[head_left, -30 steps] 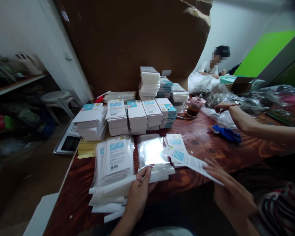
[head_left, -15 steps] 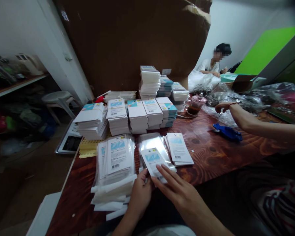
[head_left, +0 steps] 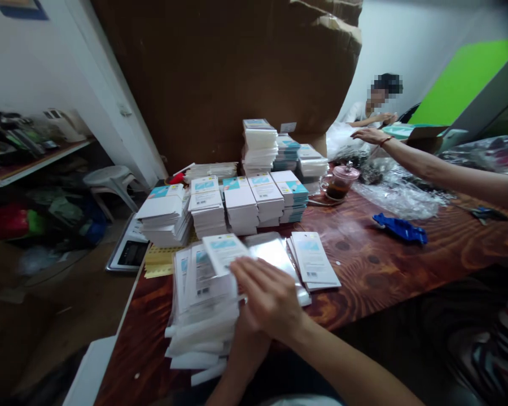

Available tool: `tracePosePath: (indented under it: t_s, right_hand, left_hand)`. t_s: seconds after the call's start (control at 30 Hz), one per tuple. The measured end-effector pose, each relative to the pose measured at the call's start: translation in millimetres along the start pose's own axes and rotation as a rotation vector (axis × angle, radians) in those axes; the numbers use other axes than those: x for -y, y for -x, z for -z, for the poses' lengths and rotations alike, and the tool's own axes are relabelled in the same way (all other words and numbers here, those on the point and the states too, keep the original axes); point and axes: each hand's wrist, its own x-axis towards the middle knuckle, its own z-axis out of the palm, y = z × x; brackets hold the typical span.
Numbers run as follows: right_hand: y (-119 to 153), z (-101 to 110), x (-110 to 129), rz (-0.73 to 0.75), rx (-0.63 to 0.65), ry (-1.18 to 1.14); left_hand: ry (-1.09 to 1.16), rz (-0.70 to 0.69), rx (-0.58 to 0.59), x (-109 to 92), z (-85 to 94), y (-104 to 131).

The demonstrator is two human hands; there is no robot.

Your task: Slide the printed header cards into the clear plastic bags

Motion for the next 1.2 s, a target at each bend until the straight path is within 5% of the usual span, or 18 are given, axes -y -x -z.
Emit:
tracePosePath:
  t_s: [0.07, 0.13, 0.27, 0.43, 0.53, 0.77, 1.0, 1.2]
  right_hand:
    - [-11.2, -15.1, 6.0, 0.039, 0.281, -0.076]
    - [-13.2, -20.4, 0.7, -0.025, 0.417, -0.2]
    - [15.4, 10.4, -48.6, -0.295, 0.2, -0.346]
    - [74.5, 60.5, -133.3, -0.396, 0.508, -0.125]
    - [89.7, 70.9, -156.7, -0.416, 0.55, -0.149]
    - [88.1, 73.7, -142.9, -0.344, 0.514, -0.096]
    - [98.4, 20.4, -96.3, -0.678, 0.082, 0.133]
    - [93.0, 11.4, -93.3, -0.679, -0.015, 0.015]
  left_hand:
    - [-0.124, 0.003, -0.089, -7.0, -5.6, -7.0]
    - [-0.218, 0.008, -0.151, -10.4, 3.4, -7.0]
    - [-0.254, 0.009, -0.101, -4.1, 38.2, 10.8]
    - [-0.072, 0.082, -0.026, 7.4, 52.5, 18.8]
    - [0.053, 0.121, -0.009, 12.5, 52.1, 12.0]
    - [0.092, 0.105, 0.005, 10.8, 52.1, 11.0]
    - [0.047, 0.108, 0.025, 7.7, 50.6, 12.0]
    - [0.104, 0.124, 0.005, 9.1, 51.4, 13.0]
